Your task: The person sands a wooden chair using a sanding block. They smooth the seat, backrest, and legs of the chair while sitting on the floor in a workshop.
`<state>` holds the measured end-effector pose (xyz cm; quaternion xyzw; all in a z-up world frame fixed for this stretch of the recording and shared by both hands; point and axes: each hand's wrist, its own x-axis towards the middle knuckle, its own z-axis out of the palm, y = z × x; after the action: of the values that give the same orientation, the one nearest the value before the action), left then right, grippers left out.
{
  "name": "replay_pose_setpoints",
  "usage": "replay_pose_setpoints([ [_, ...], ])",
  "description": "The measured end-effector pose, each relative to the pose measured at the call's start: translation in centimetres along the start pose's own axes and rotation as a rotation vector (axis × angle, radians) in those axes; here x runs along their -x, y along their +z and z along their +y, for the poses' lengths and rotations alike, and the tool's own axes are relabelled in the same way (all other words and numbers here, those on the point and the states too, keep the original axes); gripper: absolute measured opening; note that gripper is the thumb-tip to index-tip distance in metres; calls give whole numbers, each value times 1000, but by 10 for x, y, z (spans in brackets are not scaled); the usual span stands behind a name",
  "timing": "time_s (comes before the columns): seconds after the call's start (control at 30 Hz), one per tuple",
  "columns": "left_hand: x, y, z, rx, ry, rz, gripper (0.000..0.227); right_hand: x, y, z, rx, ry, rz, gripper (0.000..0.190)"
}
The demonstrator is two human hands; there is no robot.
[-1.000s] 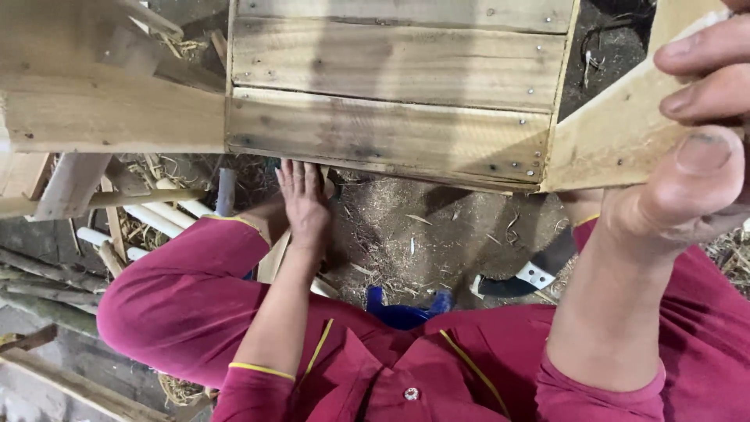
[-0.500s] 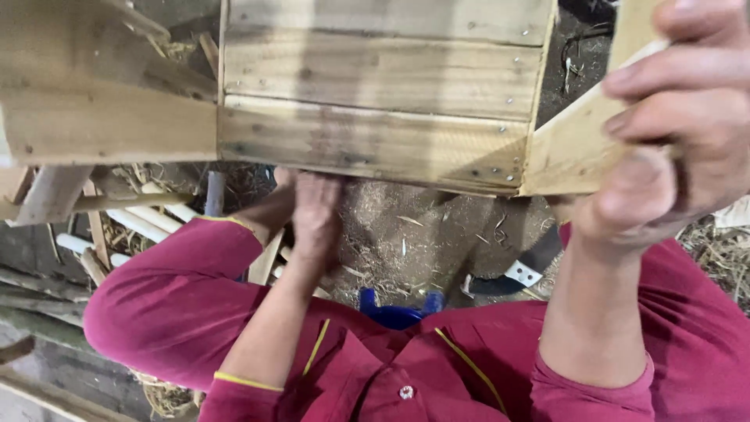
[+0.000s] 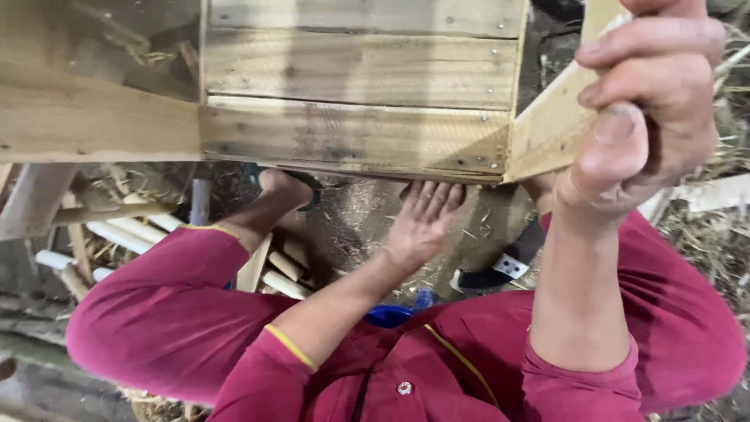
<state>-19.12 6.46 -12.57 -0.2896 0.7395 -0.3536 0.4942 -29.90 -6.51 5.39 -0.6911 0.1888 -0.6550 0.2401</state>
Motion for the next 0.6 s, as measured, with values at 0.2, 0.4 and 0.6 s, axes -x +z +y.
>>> replay_pose_setpoints([
  [0.2, 40, 80, 54, -491, -686, -52, 39, 3, -10, 9, 48, -42, -66, 30],
  [0.4, 64, 153, 99, 266, -764, -23, 23, 4, -6, 12, -26, -33, -17, 38],
  [0.6, -3, 20, 19, 591, -164, 86, 69, 4, -8, 9, -14, -44, -95, 15],
])
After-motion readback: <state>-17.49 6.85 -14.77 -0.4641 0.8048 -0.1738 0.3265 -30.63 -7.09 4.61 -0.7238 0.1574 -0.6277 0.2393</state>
